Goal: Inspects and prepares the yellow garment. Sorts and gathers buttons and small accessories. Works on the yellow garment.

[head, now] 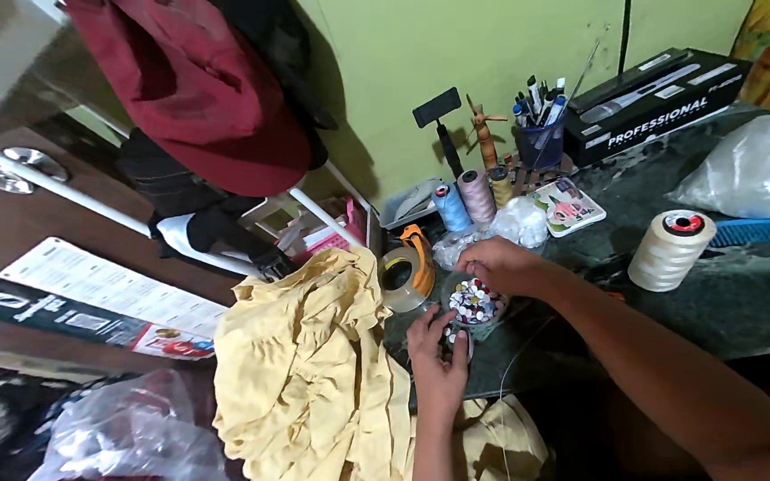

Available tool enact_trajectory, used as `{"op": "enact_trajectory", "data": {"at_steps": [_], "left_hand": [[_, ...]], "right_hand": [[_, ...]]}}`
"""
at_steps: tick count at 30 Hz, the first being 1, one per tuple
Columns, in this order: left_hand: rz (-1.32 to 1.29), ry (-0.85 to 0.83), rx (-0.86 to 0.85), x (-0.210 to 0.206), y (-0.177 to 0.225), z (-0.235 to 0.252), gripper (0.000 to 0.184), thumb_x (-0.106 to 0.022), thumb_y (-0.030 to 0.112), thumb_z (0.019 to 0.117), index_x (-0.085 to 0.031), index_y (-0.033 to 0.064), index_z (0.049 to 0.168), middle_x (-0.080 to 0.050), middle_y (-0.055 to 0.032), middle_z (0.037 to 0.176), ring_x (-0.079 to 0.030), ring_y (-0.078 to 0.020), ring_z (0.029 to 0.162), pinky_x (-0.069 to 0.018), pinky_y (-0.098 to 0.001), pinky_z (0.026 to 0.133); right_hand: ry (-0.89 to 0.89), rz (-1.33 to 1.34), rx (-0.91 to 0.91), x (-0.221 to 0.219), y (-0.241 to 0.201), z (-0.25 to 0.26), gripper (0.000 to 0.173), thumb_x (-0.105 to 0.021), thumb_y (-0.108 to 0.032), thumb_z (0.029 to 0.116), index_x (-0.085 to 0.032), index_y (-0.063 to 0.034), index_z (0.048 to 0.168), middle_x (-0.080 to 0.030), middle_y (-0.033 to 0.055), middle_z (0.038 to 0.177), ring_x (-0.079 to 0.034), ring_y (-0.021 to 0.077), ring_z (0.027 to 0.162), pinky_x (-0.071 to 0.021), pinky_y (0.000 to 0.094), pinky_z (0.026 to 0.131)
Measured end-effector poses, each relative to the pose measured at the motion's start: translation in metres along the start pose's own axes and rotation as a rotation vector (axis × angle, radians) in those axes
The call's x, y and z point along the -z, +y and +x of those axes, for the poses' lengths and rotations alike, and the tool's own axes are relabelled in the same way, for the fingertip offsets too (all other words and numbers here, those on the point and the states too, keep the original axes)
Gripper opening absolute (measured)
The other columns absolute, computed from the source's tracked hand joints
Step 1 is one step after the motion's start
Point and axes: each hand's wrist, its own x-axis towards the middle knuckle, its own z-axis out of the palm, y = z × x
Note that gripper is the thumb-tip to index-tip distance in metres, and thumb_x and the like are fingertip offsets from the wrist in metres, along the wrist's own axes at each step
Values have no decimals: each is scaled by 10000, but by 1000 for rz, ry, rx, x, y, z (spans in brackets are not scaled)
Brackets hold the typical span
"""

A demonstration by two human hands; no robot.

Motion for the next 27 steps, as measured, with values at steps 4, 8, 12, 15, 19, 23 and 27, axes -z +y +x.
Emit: {"op": "enact_trajectory", "data": {"at_steps": [4, 8, 12, 15, 19, 23, 27], "left_hand": [[58, 4, -34, -1, 2, -1, 262, -675, 264, 892, -782, 137, 1094, -646, -115, 1341, -573, -290, 1257, -464, -493, 1015], [111, 56, -68, -4, 5, -1, 193, -704, 255, 890, -811, 162, 1021, -692, -92, 1230, -603, -277, 1157, -458, -504, 951], [140, 113, -103, -6, 8, -1, 143, -739, 257, 875, -830, 207, 972, -709, -38, 1063, -606, -232, 1051, -435, -472, 905], [160, 131, -122, -10, 13, -1, 136, -755, 261, 869, -835, 209, 966, -692, -16, 944, -603, -216, 984, -419, -464, 886], [217, 174, -163, -18, 20, -1, 136, -750, 251, 857, -836, 172, 929, -676, -10, 801, -613, -202, 873, -414, -465, 873], [203, 154, -175, -25, 21, -1, 132, -731, 235, 877, -828, 161, 927, -699, -16, 834, -636, -195, 877, -467, -427, 859], [170, 129, -174, -24, 19, -1, 123, -735, 222, 888, -825, 156, 941, -716, -14, 874, -671, -169, 887, -521, -407, 888]], "right_hand": [[-160, -160, -20, -10, -1, 2, 257, -602, -268, 1032, -740, -72, 1122, -723, 117, 1022, -662, 297, 1042, -480, 544, 980], [-170, -136, -8, -11, -8, -1, 265, -540, -115, 1041, -715, -65, 1233, -711, 135, 1173, -618, 318, 1185, -408, 528, 1093], [-90, -232, -56, -3, -3, 4, 199, -608, 34, 947, -742, -53, 1065, -719, 138, 1062, -652, 334, 1109, -490, 546, 1002], [-83, -389, -80, -2, -1, 3, 145, -656, -25, 935, -767, -83, 1009, -709, 132, 1076, -617, 343, 1141, -458, 550, 979], [-98, -523, -145, -4, -6, 1, 107, -696, -88, 919, -780, -97, 986, -635, 169, 1187, -544, 374, 1202, -430, 551, 963], [-3, -453, -77, -15, -2, 2, 157, -658, -106, 948, -791, -151, 1018, -618, 142, 1192, -532, 373, 1192, -423, 580, 961], [-63, -385, -21, -29, -3, 11, 224, -582, -199, 1019, -788, -216, 1105, -595, 103, 1345, -494, 362, 1287, -371, 616, 1049]]}}
